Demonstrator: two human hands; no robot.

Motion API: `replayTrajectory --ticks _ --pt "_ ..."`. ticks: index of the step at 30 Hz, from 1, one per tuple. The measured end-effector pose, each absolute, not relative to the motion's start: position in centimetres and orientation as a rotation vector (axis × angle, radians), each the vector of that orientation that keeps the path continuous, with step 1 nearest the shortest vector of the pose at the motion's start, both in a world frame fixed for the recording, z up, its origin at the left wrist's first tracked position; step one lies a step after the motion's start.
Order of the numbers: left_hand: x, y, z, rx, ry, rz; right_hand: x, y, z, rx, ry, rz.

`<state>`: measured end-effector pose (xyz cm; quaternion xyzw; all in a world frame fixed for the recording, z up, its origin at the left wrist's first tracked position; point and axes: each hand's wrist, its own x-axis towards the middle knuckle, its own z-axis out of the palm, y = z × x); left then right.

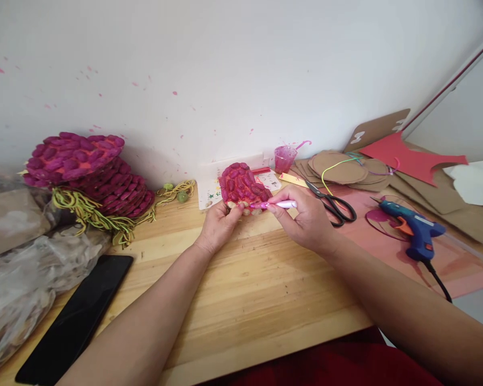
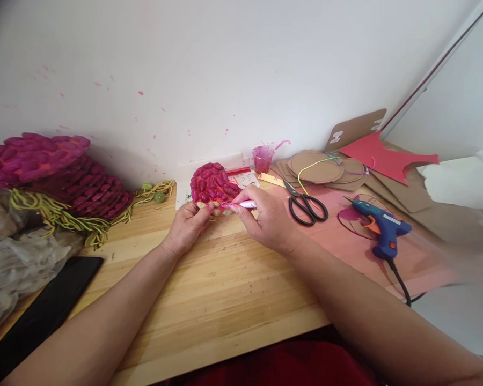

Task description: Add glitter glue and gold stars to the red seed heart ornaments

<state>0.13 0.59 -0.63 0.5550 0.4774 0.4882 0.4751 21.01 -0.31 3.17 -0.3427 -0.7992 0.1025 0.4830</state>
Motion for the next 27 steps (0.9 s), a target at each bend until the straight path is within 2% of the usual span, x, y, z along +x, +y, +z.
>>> replayTrajectory --ticks 27 --pt "0.40 0.40 -0.75 1.575 1.252 1.203 20.43 -0.88 3.06 -0.894 -1.949 0.212"
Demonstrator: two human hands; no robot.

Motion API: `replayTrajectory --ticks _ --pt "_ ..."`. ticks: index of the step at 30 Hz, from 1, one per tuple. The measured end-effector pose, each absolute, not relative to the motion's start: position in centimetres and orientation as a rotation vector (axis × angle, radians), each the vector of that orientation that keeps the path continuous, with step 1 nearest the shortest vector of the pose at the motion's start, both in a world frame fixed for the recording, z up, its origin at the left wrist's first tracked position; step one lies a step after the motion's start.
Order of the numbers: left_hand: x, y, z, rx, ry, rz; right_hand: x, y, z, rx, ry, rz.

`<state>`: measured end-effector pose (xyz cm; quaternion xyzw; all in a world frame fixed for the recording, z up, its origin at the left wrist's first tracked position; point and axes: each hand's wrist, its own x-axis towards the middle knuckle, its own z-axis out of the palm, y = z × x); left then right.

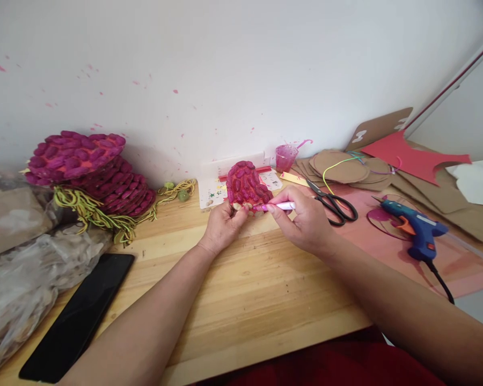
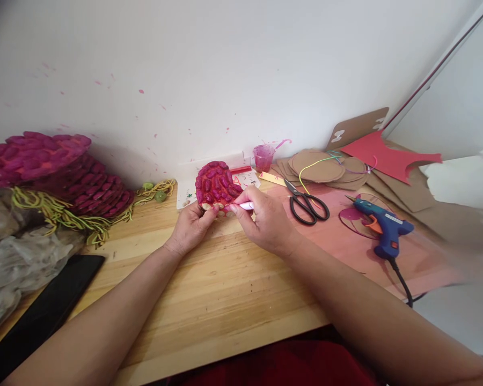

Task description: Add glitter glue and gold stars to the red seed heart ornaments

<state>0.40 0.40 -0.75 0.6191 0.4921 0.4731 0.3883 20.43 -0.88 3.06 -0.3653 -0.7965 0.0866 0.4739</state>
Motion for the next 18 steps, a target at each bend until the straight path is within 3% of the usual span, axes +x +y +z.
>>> replayTrajectory --ticks 18 --pt "0.58 0.23 -0.72 1.667 1.311 1.149 20.52 -1.07 2.94 -0.943 -1.956 0.175"
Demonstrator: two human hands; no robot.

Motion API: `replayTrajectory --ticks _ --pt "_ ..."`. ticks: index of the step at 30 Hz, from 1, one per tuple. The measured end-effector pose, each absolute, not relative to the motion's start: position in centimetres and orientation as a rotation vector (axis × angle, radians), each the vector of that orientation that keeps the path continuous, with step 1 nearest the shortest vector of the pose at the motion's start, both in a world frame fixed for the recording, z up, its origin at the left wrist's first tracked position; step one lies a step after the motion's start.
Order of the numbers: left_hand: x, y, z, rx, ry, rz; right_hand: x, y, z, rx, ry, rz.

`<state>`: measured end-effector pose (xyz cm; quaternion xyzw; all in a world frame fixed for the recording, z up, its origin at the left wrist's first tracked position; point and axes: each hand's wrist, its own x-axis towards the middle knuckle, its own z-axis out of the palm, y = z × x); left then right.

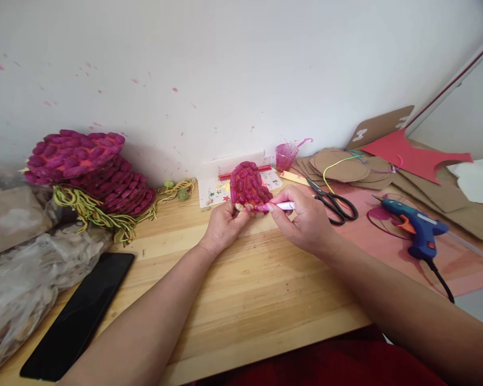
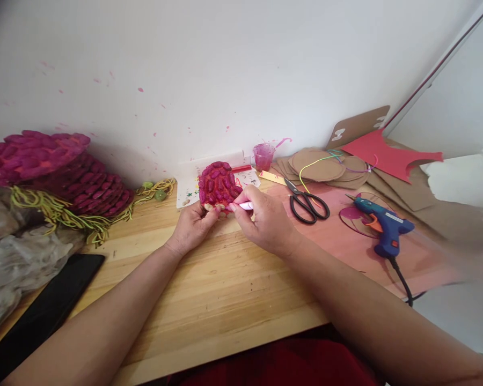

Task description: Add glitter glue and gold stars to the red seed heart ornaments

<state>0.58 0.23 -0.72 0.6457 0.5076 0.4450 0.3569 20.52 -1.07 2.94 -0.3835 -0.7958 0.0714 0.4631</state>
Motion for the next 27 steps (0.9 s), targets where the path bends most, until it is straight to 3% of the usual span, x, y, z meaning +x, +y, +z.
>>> replayTrajectory --ticks 19,27 --pt "0.53 0.28 -0.66 1.689 1.306 1.107 20.58 -1.07 3.15 -0.986 -1.948 0.204" --pt "0.28 0.42 -1.09 1.782 1.273 1.105 20.91 -0.49 3.17 -1.120 -1.803 0.485"
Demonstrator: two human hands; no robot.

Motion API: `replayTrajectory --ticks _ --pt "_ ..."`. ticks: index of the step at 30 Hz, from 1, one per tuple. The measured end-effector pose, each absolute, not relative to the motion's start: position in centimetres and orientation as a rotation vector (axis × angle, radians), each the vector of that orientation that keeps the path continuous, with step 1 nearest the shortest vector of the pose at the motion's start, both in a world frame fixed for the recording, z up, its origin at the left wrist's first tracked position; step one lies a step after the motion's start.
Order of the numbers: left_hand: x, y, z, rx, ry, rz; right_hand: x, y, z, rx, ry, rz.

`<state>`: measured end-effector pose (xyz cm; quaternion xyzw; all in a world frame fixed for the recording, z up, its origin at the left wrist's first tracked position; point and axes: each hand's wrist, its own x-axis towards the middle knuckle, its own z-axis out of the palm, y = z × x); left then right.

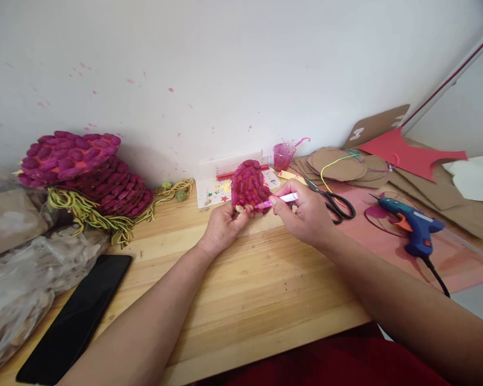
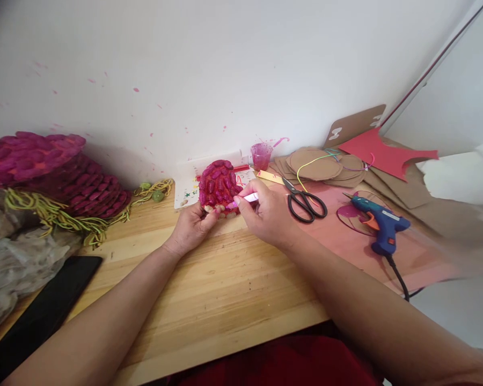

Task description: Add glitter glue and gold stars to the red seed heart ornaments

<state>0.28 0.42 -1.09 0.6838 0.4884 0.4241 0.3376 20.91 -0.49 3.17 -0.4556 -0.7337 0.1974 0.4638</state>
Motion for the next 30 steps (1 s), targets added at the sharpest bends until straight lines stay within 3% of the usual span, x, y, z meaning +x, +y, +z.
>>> replayTrajectory --ticks 8,30 --pt "0.18 0.48 -1.17 1.832 1.251 1.105 21.13 0.30 2.69 -1.102 -1.658 0.685" --pt "0.21 0.48 -1.29 1.794 1.230 1.107 21.17 0.23 2.77 -1.093 -1.640 0.699"
